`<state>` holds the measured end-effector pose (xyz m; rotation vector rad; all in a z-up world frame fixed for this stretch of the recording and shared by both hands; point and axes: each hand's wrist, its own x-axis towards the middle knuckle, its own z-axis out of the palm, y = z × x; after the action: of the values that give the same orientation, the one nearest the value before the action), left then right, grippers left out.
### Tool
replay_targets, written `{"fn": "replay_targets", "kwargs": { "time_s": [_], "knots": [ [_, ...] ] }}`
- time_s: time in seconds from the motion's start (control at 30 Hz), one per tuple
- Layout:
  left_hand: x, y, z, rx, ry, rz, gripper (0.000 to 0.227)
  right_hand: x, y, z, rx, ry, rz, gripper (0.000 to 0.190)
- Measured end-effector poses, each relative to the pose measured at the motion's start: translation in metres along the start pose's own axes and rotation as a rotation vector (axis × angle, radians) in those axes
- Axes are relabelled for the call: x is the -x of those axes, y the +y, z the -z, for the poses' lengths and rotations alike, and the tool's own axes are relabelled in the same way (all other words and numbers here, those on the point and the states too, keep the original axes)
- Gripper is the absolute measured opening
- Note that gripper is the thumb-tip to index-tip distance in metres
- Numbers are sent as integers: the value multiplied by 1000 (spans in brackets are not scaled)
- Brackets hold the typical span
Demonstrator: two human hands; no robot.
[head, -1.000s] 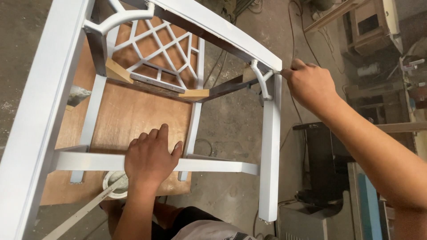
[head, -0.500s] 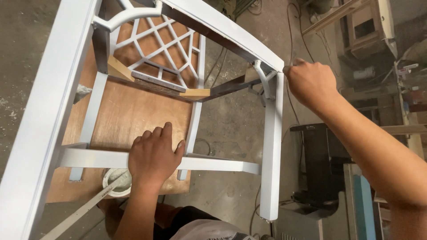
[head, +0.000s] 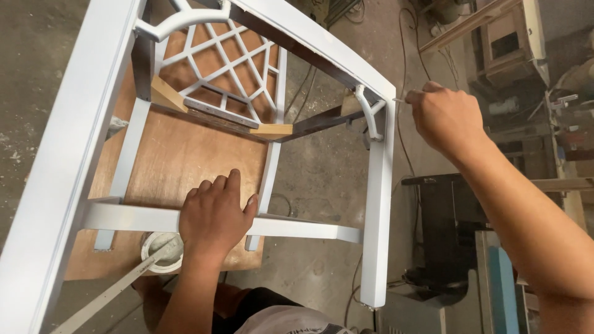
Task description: The person scrapes excess paint from the joints and edges of a white chair frame using a small metal tool. They repeatedly dip the tool into a small container of white liquid to clean it and continue scraping different sections of the chair.
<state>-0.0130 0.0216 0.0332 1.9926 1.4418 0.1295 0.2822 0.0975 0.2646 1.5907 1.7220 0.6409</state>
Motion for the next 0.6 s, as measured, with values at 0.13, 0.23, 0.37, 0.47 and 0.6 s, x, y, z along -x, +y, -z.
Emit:
{"fn": "replay_targets", "kwargs": {
  "time_s": [0.13, 0.23, 0.37, 0.47, 0.6],
  "knots": [
    [0, 2, 4, -10, -28, 22, 68, -3, 8, -1, -28, 9, 64, 18],
    [-3, -3, -13, -22, 65, 17, 60, -16, 35, -32, -95, 23, 177, 20],
    [-7, -7, -27, -56, 239, -11, 48, -26, 56, -42, -158, -3, 264, 22],
    [-8, -8, -25, -39, 176, 25, 49, -26, 74, -50, -203, 113, 318, 20],
    [-5, -5, -15, -80, 144, 46, 51, -7, 94, -46, -288, 149, 256, 21]
  ]
}}
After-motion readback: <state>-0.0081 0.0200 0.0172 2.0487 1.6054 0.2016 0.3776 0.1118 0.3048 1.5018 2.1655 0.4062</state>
